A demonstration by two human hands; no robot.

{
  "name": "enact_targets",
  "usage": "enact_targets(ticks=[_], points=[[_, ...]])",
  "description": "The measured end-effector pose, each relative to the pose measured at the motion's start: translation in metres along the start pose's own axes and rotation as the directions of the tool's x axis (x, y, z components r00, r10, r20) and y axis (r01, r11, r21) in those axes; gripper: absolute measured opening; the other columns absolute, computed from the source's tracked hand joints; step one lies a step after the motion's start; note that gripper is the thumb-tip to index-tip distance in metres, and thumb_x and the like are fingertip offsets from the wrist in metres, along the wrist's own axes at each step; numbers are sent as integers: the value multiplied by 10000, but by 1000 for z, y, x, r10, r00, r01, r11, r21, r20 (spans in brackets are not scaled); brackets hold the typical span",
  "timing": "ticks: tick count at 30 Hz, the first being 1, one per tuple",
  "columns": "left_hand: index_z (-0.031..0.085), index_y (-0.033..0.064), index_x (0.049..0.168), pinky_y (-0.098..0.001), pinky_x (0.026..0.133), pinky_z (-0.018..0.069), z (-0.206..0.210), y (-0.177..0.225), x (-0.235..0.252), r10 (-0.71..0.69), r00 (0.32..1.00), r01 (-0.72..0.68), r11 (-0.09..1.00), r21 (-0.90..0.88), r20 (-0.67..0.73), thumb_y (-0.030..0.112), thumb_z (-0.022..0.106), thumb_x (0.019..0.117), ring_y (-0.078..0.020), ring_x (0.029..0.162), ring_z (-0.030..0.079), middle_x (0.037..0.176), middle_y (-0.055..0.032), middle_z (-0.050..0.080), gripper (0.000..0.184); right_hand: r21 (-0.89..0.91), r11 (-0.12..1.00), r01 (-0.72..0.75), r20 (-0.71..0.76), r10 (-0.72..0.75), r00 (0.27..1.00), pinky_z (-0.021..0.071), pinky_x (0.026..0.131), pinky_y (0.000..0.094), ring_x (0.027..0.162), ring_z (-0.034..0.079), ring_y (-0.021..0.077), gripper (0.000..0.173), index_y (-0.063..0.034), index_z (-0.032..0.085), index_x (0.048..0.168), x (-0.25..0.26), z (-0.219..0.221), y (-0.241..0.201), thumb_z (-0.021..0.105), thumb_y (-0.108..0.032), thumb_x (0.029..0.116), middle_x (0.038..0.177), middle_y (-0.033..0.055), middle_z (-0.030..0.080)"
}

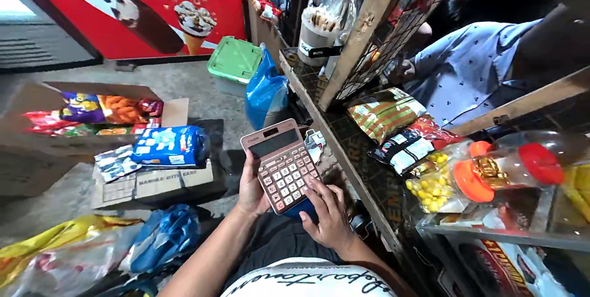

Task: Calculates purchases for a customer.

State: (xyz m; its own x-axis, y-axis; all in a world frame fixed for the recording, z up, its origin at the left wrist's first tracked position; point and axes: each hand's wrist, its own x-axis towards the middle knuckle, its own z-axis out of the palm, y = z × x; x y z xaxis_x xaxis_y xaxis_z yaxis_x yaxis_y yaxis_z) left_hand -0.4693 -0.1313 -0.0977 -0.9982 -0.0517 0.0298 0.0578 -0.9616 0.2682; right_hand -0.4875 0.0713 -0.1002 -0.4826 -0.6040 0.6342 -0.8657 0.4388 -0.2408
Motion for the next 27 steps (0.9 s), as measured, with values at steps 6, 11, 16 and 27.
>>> enact_targets(ticks=[6, 11, 16, 27], points=[[643, 171, 1298, -473, 943, 585, -1, -7, 3, -20, 998, 23, 998, 52, -60, 736, 239, 992, -253, 1107, 700, 1189, -128, 717, 759, 29, 991, -130, 32, 129, 991, 475, 1008, 448, 1218, 632, 230, 549, -55, 563, 1364, -4, -1, -1, 427, -483, 1047, 1391, 172, 621], [637, 120, 1249, -454, 915, 594, 2, -17, 2, -95, 985, 99, 995, 25, -144, 685, 174, 1024, -254, 1056, 715, 1131, -148, 726, 764, -30, 997, -66, 22, 67, 998, 425, 969, 394, 1103, 604, 232, 473, -184, 668, 1264, -5, -1, -4, 409, -509, 1040, 1342, 138, 619], [643, 144, 1266, -449, 938, 589, -1, -18, 1, -83, 993, 85, 996, 24, -88, 674, 247, 1026, -245, 1083, 710, 1155, -135, 725, 704, -75, 997, -18, 126, 27, 992, 306, 1168, 481, 1343, 514, 272, 393, -283, 693, 1212, -5, 0, -7, 434, -525, 1041, 1424, 98, 591], [665, 118, 1231, -481, 927, 592, 3, -15, 0, -70, 995, 69, 997, -18, -68, 695, 177, 1016, -265, 1096, 708, 1164, -153, 724, 786, -75, 994, -83, 36, 85, 996, 424, 1044, 432, 1210, 612, 238, 458, -204, 664, 1261, -7, -3, -6, 405, -507, 1034, 1400, 113, 619]])
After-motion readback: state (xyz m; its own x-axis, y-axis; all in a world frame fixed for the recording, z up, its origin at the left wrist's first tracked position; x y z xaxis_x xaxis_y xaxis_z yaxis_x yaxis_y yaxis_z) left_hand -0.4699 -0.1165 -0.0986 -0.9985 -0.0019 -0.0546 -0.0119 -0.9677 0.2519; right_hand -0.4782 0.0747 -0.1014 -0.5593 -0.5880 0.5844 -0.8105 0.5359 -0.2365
